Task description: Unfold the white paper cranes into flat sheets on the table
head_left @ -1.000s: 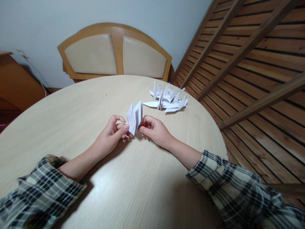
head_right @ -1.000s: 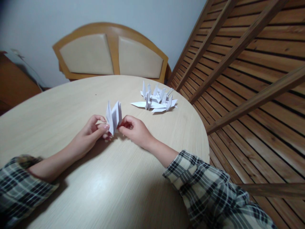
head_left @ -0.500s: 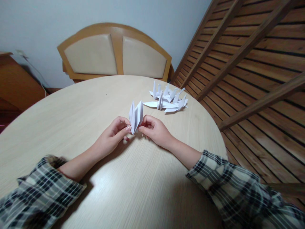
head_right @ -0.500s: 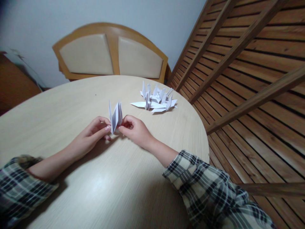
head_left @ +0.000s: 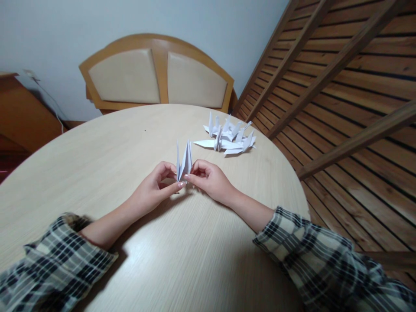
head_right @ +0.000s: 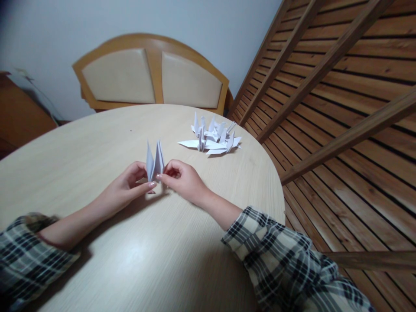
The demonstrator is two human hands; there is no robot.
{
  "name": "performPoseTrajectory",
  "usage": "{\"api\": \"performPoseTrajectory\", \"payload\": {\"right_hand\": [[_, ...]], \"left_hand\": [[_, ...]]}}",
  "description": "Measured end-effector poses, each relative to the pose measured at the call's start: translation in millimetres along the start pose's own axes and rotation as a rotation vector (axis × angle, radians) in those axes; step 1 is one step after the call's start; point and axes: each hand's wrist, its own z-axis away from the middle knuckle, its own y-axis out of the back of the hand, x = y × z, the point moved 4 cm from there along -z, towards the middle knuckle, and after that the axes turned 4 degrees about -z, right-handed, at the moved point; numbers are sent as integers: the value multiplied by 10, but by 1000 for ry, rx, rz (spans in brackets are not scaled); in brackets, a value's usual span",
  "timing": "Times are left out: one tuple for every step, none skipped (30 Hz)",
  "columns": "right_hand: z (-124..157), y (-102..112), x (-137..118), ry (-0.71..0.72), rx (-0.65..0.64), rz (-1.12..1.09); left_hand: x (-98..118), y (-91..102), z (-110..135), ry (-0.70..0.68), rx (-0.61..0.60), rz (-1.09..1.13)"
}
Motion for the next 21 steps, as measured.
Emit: {"api": "performPoseTrajectory", "payload": {"right_hand": [[-1,-2,1,1,2,0],[-3,-5,3,1,4,-3],[-4,-7,5,2,3,-11],[-4,-10,6,5,2,-21],[-4,-12,6,9,-1,-32],[-4,-14,5,13,-4,-39],[-4,-14,4,15,-6,-42],[-4,-14,3,15,-6,-38],[-4,-12,1,15,-3,-32],[-4,-10,-2,15,0,-24],[-4,-8,-4,16,2,-19],[-3,-6,-8,18,4,-15],[-3,-4,-11,20,6,-11],[-2,-2,-14,23,9,-9],[-1,1,-16,26,12,-7],[0,5,-18,27,15,-3],[1,8,-20,30,18,0],[1,12,-22,34,21,4],[2,17,-24,38,25,9],[1,23,-27,41,33,17],[0,30,-31,46,43,28]], "left_hand": [[-3,-1,-3,8,0,3],[-6,-2,-5,17,0,6],[-10,-2,-5,26,-2,10],[-13,-2,-5,34,-4,15],[-15,-2,-4,39,-5,21],[-17,-1,-2,41,-6,26],[-19,1,0,41,-5,29],[-20,1,2,41,-5,31],[-19,1,4,39,-6,31],[-17,1,4,37,-5,30],[-14,-1,5,37,-6,28],[-9,-4,4,37,-5,27],[-2,-6,3,39,-4,25],[5,-9,3,41,-1,23],[14,-12,2,44,1,20],[24,-14,2,47,4,17],[35,-15,2,48,7,11],[47,-14,4,47,13,4],[59,-13,5,46,18,-5],[71,-10,7,47,23,-16],[82,-7,8,47,28,-27]]}}
